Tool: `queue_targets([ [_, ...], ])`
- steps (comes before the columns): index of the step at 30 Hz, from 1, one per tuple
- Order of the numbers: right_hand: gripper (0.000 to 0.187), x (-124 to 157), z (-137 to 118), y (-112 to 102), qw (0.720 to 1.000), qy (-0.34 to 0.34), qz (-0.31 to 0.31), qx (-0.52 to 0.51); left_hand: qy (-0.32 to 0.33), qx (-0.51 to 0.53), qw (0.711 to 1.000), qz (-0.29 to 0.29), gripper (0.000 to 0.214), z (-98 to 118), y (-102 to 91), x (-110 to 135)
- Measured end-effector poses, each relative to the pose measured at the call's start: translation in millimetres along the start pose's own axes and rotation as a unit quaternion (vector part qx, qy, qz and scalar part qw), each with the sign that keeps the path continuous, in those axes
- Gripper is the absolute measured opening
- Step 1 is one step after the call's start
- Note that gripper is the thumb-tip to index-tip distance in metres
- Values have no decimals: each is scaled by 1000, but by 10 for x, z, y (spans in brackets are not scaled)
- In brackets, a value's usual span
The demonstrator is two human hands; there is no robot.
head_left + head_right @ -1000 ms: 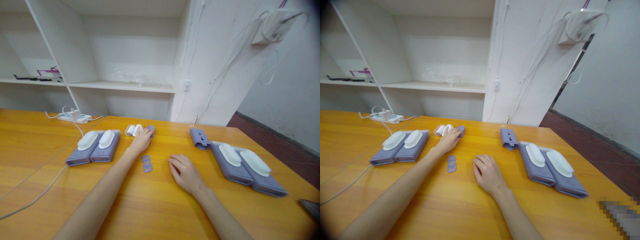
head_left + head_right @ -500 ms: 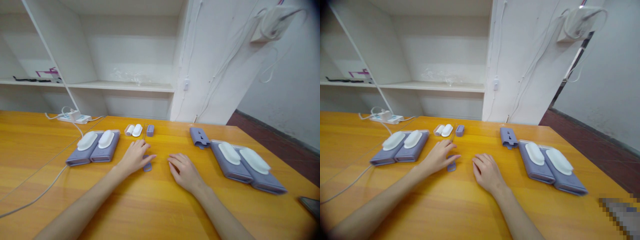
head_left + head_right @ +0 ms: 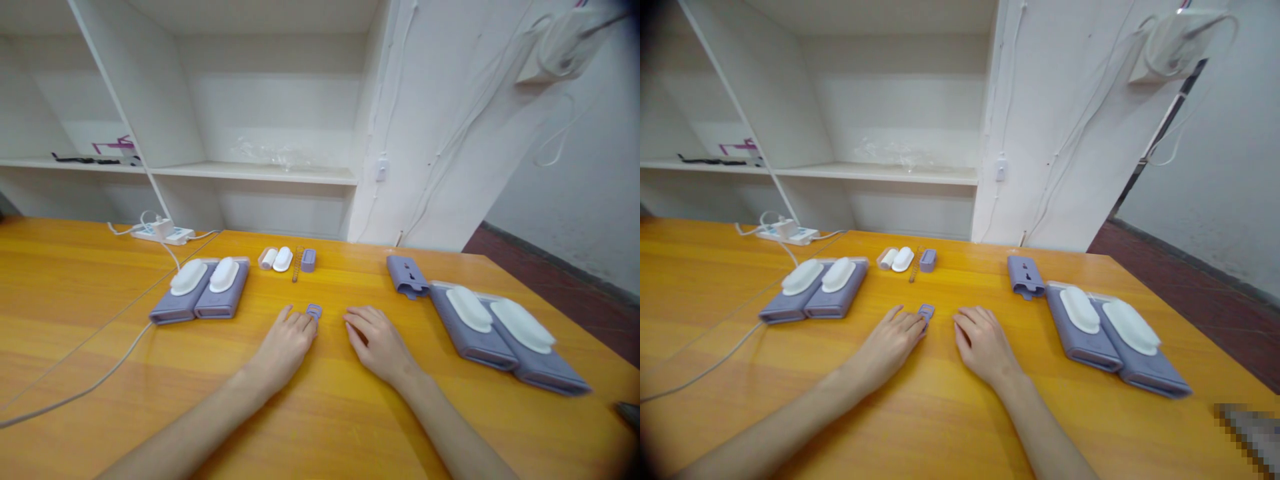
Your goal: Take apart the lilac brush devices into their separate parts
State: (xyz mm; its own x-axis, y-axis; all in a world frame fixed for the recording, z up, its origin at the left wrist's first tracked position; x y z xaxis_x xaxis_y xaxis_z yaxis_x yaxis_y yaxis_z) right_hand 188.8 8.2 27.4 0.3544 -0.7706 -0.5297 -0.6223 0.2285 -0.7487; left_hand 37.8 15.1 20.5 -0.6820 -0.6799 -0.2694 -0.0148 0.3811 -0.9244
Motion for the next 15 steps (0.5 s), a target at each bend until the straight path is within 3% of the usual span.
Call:
queue_targets([
  [7, 24, 6, 12, 10, 1000, -2, -3, 2, -22, -2, 999, 37, 23, -56, -30, -372],
  [15, 24, -19, -11, 8, 1000, -4, 1, 3, -59, -25, 997, 44, 21, -153, 205, -913],
])
Point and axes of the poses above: each hand's wrist, its own x-axis away from the middle knuckle, its own y-axis out of the palm, z = x × y, the point moved 7 cm from there along -x, towards the middle knuckle, and after that the axes turned 11 degrees about -x, right-handed, at the moved point
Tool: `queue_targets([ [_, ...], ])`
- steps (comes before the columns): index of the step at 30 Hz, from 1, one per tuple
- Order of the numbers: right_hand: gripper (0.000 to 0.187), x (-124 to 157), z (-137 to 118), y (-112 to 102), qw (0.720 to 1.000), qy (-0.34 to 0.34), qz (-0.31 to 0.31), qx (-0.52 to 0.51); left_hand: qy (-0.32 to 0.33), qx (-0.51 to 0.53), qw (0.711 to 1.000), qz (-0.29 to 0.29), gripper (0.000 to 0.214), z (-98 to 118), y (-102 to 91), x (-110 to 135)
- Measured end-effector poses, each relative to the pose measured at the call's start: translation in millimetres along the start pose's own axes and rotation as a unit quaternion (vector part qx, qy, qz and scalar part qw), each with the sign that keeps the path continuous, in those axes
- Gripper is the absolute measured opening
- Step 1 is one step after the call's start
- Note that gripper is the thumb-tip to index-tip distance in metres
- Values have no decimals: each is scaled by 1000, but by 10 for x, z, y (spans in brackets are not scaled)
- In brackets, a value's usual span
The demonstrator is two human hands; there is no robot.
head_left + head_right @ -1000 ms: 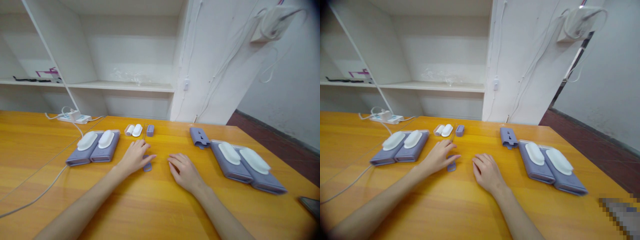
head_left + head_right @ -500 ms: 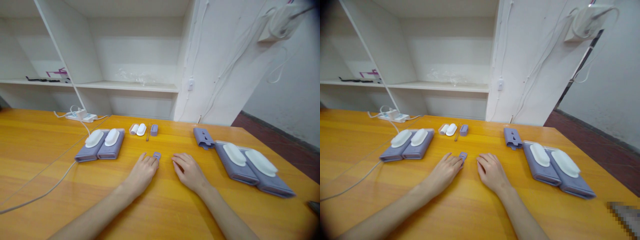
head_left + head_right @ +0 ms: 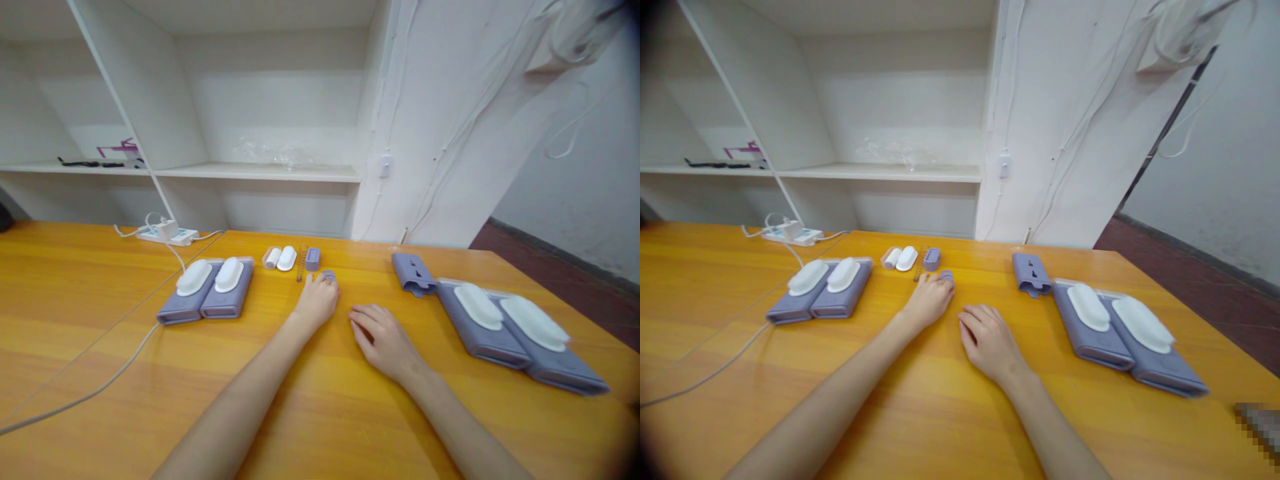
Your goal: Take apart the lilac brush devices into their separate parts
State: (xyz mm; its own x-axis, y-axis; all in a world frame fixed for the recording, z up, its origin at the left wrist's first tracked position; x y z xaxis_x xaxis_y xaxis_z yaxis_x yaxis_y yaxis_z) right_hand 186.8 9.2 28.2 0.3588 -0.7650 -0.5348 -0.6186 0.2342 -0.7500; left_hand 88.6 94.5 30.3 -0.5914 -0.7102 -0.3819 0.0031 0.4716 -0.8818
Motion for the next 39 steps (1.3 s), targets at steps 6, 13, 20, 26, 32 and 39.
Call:
queue_targets([
  [6, 24, -7, 2, 6, 1000, 0, -1, -3, -16, -7, 999, 31, 29, -51, 81, -138],
  [13, 24, -9, -2, -1, 1000, -3, 1, -5, -20, -8, 999, 47, 43, -238, 180, -249],
  [20, 24, -9, 2, -2, 1000, 1, -6, -6, -16, -16, 998, 54, 46, -342, 211, -229],
  [26, 23, -6, 0, -7, 1000, 2, -3, -8, -20, -24, 998, 58, 45, -410, 223, -173],
  [32, 24, -5, -4, -11, 1000, 1, -2, -8, -1, -3, 998, 61, 40, -457, 147, -143],
  [39, 24, 3, 3, -10, 1000, -3, 5, -5, -153, -28, 987, 29, 42, -1001, 80, -86],
])
Point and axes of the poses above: each hand's wrist, its own x-axis away from the middle knuckle, its own y-axis out of the palm, z = x × y, the point moved 7 cm from there along -x, towards the middle knuckle, and after that the axes turned 11 degrees about -x, right-handed, at the moved point
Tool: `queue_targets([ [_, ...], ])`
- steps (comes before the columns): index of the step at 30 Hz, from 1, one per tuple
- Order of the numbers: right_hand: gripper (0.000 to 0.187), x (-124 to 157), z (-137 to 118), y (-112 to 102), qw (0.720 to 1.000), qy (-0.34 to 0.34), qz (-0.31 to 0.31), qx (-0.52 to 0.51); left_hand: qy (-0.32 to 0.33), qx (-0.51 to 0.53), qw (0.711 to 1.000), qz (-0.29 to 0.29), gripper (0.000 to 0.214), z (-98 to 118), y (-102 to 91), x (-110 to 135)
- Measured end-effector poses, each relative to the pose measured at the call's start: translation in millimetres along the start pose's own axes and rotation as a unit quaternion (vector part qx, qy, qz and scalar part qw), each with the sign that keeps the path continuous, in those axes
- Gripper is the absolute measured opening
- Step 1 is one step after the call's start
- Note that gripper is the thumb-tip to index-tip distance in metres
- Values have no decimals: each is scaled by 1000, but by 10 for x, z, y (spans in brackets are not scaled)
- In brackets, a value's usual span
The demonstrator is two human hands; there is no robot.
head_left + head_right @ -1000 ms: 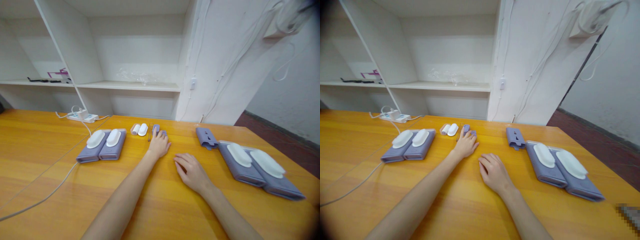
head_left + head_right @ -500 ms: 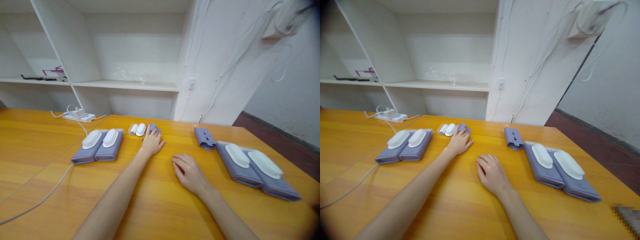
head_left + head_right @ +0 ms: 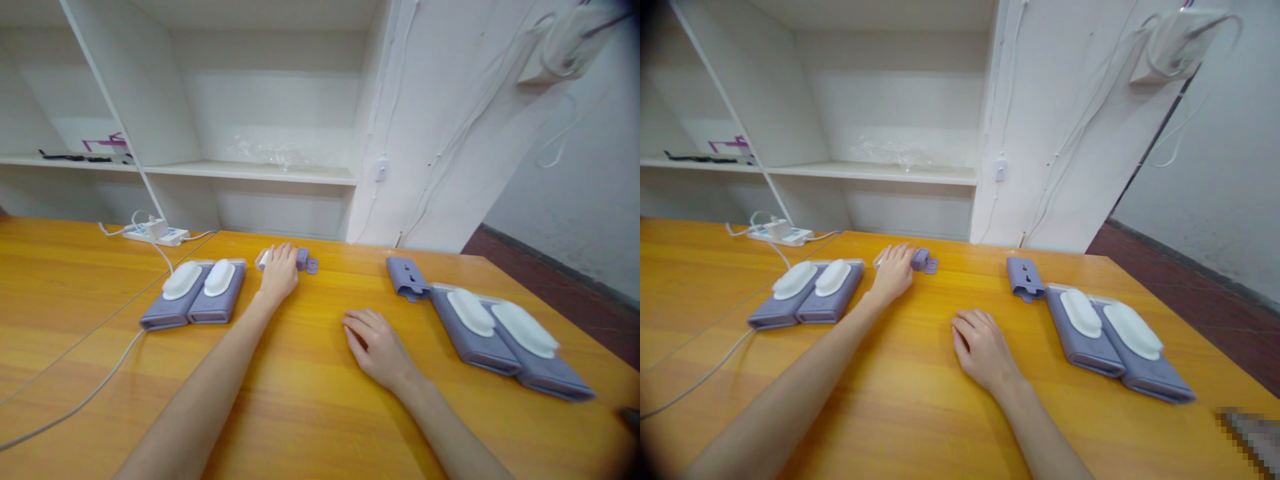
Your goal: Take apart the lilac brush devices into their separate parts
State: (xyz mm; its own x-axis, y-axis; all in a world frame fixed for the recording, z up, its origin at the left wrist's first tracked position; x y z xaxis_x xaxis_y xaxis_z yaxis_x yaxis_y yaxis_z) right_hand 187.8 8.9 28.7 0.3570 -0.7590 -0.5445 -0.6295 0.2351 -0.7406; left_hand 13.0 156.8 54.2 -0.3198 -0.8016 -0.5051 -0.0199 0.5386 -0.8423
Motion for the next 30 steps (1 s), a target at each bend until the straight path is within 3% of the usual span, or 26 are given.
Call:
queue_targets([
  [4, 24, -3, 2, -4, 1000, 5, -3, -5, -43, -9, 998, -45, 37, -361, 129, -38],
  [8, 24, -6, 0, -9, 1000, 9, -5, -5, -42, -1, 994, -100, 31, -528, 245, -53],
  [24, 24, -9, -2, -7, 1000, 10, -8, -2, -67, -14, 991, -118, 47, -528, 256, -48],
  [30, 24, -6, 2, -6, 1000, 15, -7, -6, -90, -35, 988, -121, 38, -544, 245, -36],
])
Point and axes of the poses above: each hand's wrist, its own x-axis away from the middle knuckle, its own y-axis out of the palm, z = x × y, the point moved 7 cm from there along -x, towards the middle knuckle, and after that the axes turned 11 degrees about -x, right-handed, at the moved point
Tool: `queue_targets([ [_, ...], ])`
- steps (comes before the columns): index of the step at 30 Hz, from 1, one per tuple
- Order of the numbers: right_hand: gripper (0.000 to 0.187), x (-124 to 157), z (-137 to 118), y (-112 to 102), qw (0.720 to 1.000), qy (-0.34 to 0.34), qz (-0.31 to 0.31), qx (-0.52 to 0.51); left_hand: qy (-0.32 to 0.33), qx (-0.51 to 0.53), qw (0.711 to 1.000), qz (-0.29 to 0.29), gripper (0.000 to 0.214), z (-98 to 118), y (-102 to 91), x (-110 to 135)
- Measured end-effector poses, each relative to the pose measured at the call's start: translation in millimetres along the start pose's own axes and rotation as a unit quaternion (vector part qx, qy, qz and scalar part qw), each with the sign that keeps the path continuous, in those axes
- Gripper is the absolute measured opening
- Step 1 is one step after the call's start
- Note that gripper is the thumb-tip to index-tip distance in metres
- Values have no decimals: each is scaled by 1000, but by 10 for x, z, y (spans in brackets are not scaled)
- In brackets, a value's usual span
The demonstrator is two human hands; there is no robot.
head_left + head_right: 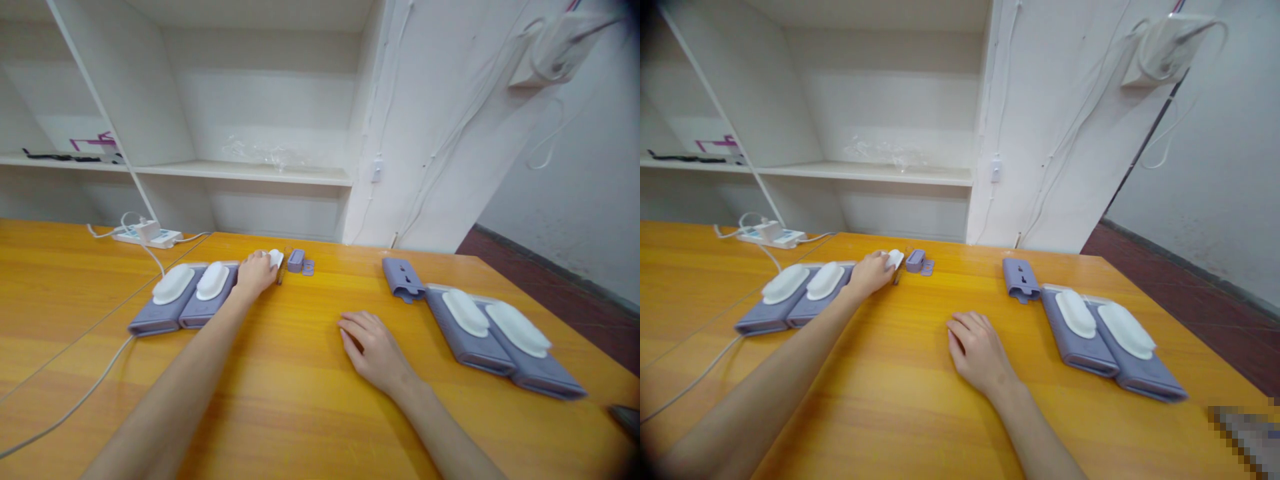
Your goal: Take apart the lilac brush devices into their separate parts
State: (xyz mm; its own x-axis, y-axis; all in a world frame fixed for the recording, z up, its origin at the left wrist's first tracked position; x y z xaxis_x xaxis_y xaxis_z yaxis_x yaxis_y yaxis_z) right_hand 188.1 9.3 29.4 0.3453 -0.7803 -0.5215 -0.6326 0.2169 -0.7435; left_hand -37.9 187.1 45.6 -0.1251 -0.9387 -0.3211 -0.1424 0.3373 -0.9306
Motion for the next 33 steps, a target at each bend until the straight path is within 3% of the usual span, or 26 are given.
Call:
queue_targets([
  [13, 23, 2, -2, 2, 1000, -3, 4, 3, -14, -13, 1000, 9, 37, -4, 40, -31],
  [23, 24, 3, -1, 10, 1000, 2, -5, 5, 36, 5, 999, 36, 48, 125, 52, 3],
  [26, 24, 2, -6, 9, 1000, -4, -1, 10, 52, 3, 996, 68, 58, 241, 30, 81],
  [30, 25, 8, 84, -90, 997, -2, 54, 46, 83, 9, 989, 121, 66, 438, -30, 188],
  [33, 25, 31, 266, -274, 987, 27, 126, 97, 39, 20, 991, 124, 77, 417, -8, 179],
])
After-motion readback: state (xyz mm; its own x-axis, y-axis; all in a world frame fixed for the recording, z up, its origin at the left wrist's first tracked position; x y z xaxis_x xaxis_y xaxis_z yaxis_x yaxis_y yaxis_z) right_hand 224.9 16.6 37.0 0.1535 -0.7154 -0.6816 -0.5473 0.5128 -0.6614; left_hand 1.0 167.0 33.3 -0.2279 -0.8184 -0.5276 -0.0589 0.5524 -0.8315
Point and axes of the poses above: each hand's wrist, its own x-axis away from the middle knuckle, its own y-axis out of the palm, z = x × y, the point moved 7 cm from there along -x, towards the middle knuckle, and after that the axes turned 11 degrees about -x, right-handed, at the moved point
